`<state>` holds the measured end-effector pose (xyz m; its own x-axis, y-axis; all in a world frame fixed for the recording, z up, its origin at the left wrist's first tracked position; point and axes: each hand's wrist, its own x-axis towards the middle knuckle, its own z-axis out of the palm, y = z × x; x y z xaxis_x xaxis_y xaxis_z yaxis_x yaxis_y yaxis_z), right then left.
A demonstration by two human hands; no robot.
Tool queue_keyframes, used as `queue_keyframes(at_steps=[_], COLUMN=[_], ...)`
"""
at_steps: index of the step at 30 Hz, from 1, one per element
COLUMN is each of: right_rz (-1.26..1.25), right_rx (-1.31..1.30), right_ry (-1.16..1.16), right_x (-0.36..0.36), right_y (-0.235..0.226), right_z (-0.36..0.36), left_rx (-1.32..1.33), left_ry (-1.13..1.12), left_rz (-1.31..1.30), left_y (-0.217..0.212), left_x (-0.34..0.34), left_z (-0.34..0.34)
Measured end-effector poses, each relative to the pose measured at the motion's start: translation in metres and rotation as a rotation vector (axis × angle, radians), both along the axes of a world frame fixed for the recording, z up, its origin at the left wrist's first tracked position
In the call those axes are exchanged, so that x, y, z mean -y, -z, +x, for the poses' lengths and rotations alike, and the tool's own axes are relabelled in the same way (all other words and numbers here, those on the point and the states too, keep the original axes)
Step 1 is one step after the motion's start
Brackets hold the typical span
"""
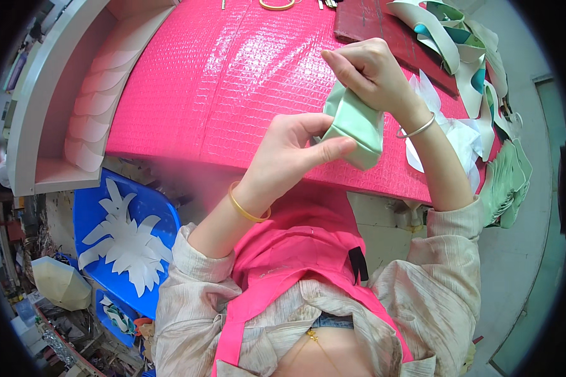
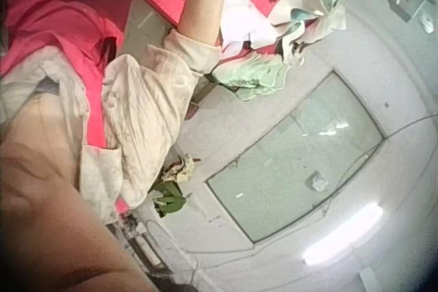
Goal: Peeling off the backing paper from various shoe upper components.
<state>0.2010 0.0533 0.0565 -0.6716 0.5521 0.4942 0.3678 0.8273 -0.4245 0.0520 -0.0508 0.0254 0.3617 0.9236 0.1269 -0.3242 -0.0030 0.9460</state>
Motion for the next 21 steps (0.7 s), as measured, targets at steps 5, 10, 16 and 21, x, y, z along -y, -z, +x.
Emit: queue_keyframes(at_steps=[5, 10, 16, 21], right_rz=[0.064, -0.174, -1.074, -1.336], right_rx=[0.039, -0.312, -0.687, -1.113], right_ry=[-0.003, 0.524, 0.143, 0.082], right_x=[-0.004, 0.024, 0.088, 0.115], right_y=[0.002, -0.017, 0.061, 0.118], right_z=[0.003, 0.035, 0.039, 0.043], left_rx=[0.122, -0.032, -0.7, -0.744], left_ry=[0.05, -0.174, -0.24, 0.117], left_rz=[-0.113, 0.2, 1.051, 0.761], left_y=[-0.006, 0.007, 0.014, 0.037], left_x=[0.0, 0.002, -0.002, 0.01], left_z=[0.0, -0.003, 0.005, -0.007])
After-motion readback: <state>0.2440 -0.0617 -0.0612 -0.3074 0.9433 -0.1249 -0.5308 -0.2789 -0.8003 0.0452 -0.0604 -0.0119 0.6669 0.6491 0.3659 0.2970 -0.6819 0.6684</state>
